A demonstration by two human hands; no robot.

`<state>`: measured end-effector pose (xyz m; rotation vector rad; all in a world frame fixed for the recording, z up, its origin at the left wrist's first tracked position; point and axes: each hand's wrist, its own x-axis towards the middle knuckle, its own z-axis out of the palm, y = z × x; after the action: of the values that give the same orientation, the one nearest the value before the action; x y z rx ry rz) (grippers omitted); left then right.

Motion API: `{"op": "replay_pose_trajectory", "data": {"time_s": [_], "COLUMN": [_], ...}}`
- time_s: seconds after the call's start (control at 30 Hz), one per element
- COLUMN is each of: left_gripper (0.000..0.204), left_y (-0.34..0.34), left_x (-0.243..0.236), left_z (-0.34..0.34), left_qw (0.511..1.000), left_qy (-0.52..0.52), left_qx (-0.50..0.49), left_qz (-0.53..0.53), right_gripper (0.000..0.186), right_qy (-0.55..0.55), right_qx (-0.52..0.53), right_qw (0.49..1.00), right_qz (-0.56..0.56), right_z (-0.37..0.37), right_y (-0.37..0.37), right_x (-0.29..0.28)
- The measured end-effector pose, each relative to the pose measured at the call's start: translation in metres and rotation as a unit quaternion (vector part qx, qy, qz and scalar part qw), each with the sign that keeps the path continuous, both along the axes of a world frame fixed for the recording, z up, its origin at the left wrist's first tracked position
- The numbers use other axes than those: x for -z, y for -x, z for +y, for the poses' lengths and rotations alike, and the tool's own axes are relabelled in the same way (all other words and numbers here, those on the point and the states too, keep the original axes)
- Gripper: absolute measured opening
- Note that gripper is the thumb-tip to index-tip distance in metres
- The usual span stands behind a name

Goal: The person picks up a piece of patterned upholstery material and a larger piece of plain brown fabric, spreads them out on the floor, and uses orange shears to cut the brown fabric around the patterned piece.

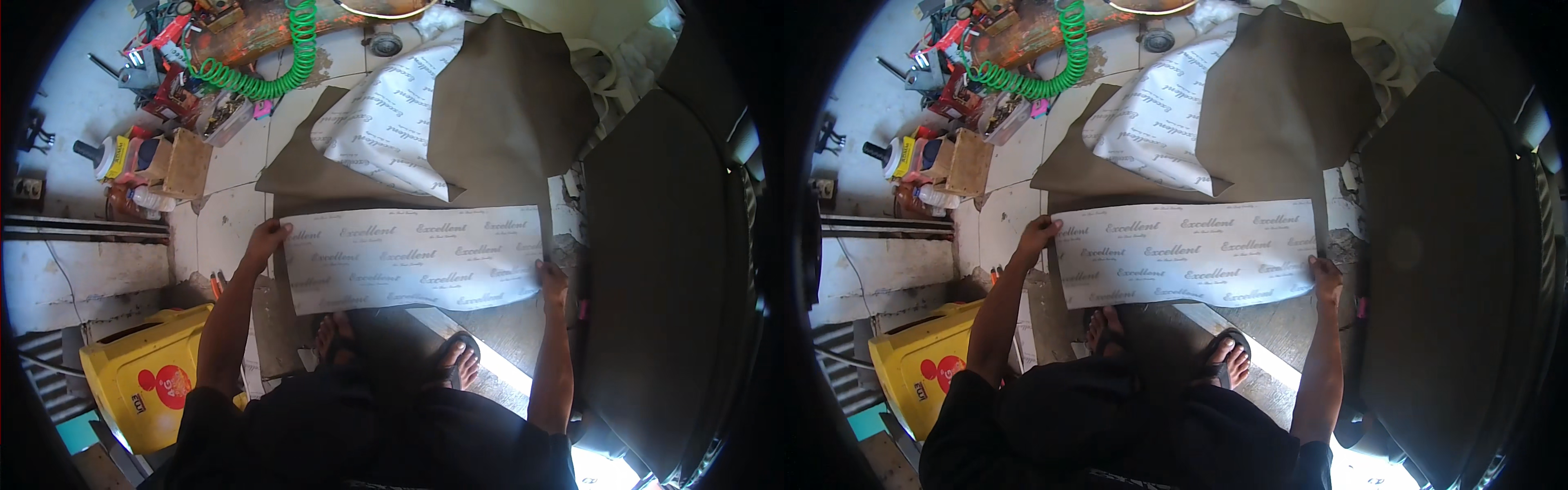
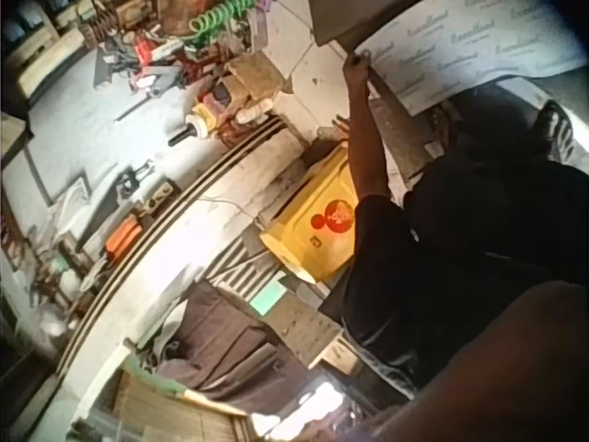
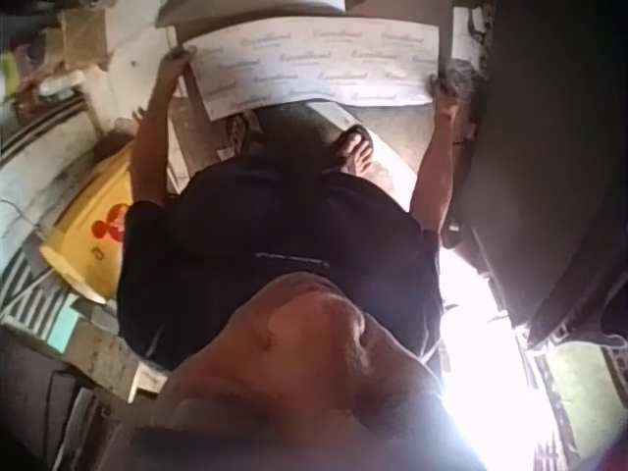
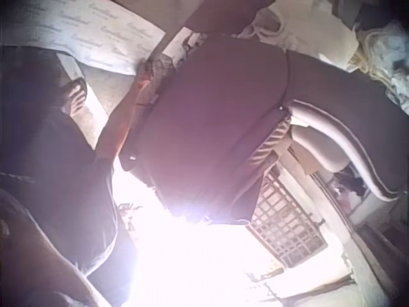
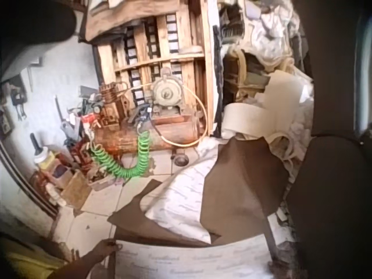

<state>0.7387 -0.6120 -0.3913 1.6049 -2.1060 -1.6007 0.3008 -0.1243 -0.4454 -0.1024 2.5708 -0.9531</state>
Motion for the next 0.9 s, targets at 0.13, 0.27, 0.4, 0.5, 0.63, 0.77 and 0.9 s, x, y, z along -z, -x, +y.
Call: {"op": "replay_pose_trajectory", "data": {"time_s": [0.13, 0.27, 0.4, 0.5, 0.63, 0.77, 0.9], "left_gripper": [0.034, 0.035, 0.038, 0.039, 0.035, 0.027, 0.025], "left_y": [-0.009, -0.026, -0.063, -0.051, -0.048, -0.040, -0.040], "left_x": [0.026, 0.049, 0.076, 0.068, 0.061, 0.040, 0.038], "left_z": [0.022, 0.016, -0.005, -0.003, 0.003, 0.007, 0.013], "left_qw": [0.998, 0.992, 0.990, 0.979, 0.970, 0.967, 0.964], "left_qy": [-0.045, 0.069, 0.086, 0.127, 0.149, 0.090, 0.100], "left_qx": [0.050, -0.038, -0.091, -0.057, -0.102, -0.103, -0.110], "left_qz": [-0.004, -0.100, -0.058, -0.146, -0.160, -0.217, -0.222], "right_gripper": [0.036, 0.045, 0.059, 0.067, 0.059, 0.036, 0.044], "right_qy": [0.008, 0.010, -0.099, -0.186, -0.171, -0.081, -0.088], "right_qx": [-0.025, -0.061, -0.094, -0.038, -0.022, -0.056, -0.056], "right_qw": [1.000, 0.998, 0.990, 0.974, 0.982, 0.991, 0.993], "right_qz": [0.018, 0.017, 0.037, 0.119, 0.072, 0.090, 0.060], "right_z": [0.013, 0.009, -0.029, -0.046, -0.056, -0.055, -0.046], "right_y": [0.007, 0.001, -0.025, -0.051, -0.060, -0.041, -0.024], "right_x": [0.020, 0.023, -0.003, -0.009, -0.005, -0.008, 0.010]}}
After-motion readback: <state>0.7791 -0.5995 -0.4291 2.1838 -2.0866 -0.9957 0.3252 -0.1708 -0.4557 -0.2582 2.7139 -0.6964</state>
